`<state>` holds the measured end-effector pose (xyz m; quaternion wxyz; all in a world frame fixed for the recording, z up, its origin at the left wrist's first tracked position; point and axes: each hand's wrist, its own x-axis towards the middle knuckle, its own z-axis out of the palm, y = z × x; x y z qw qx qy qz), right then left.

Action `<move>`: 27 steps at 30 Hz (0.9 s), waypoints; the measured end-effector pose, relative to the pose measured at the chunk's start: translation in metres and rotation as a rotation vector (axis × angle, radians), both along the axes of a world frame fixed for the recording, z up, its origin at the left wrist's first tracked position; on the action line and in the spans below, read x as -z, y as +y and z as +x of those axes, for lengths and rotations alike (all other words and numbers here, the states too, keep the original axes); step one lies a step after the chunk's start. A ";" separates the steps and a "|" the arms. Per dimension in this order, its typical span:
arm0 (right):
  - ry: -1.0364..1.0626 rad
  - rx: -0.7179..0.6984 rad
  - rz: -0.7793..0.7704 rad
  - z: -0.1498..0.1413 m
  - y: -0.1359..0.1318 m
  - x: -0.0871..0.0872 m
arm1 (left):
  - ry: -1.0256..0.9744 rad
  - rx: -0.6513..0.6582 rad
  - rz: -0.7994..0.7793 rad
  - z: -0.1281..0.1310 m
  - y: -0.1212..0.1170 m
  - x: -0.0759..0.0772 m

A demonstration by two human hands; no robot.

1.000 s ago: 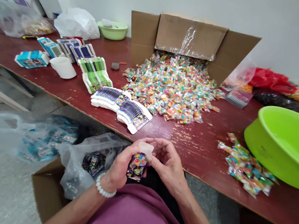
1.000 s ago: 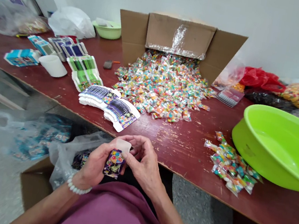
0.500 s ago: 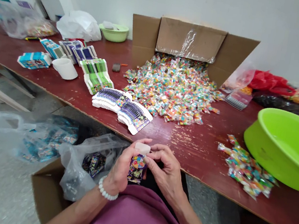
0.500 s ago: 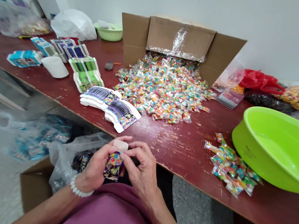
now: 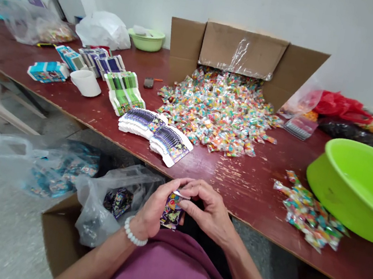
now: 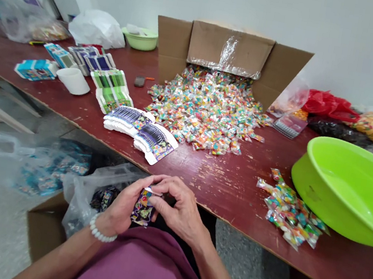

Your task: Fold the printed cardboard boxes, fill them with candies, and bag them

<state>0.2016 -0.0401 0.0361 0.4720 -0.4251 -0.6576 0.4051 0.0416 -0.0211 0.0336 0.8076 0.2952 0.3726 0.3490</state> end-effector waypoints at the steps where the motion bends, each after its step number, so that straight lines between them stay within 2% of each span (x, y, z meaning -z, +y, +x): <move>1: 0.012 0.012 -0.029 -0.001 0.000 0.000 | 0.015 -0.009 0.021 0.000 0.000 0.001; 4: 0.107 0.030 -0.156 -0.004 0.000 0.001 | 0.058 -0.031 0.048 0.002 0.000 0.001; 9: 0.102 0.052 -0.183 -0.008 0.005 -0.002 | 0.031 -0.012 0.002 0.003 -0.001 0.001; 14: 0.234 0.007 -0.335 -0.009 0.010 -0.007 | 0.036 0.036 0.026 0.000 -0.002 0.004; 16: 0.184 0.016 -0.287 -0.008 0.008 -0.009 | 0.064 0.032 0.028 -0.002 -0.001 0.004; 20: 0.007 0.006 -0.096 -0.007 0.000 -0.005 | 0.030 0.022 -0.004 -0.003 0.002 0.001; 24: -0.148 0.064 0.059 -0.017 -0.010 0.009 | 0.002 -0.119 -0.009 0.001 0.005 0.003; 27: -0.251 0.033 0.133 -0.029 -0.011 0.019 | 0.061 -0.204 0.063 -0.002 0.009 0.010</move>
